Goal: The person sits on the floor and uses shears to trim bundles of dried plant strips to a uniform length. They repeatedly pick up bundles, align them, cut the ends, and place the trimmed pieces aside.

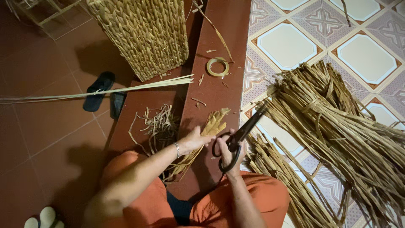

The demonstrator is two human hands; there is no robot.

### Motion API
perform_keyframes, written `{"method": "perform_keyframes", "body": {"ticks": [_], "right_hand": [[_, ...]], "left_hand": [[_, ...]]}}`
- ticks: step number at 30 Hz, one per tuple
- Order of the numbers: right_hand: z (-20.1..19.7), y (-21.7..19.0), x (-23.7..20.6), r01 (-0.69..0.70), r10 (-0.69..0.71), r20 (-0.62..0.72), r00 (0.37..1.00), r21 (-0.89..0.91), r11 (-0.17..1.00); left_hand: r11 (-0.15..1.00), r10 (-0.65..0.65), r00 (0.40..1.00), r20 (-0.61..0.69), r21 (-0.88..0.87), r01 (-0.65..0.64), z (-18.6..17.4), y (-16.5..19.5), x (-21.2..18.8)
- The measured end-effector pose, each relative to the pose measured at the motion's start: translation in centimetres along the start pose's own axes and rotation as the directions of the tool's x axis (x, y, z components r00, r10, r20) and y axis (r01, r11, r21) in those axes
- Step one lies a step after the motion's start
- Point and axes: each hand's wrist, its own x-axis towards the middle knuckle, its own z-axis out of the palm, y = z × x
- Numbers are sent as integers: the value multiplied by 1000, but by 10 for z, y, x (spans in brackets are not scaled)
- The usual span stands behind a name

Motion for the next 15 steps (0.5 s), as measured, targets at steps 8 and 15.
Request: {"method": "perform_keyframes", "body": {"ticks": [8,15], "right_hand": [[-3,-11,9,-59,57,-18,998,-128,990],[-22,3,17,-67,64,-84,994,-26,997]], "left_hand": [[943,57,986,154,317,-104,13,0,-9],[1000,-2,997,73,29,0,-4,13,-14]]}}
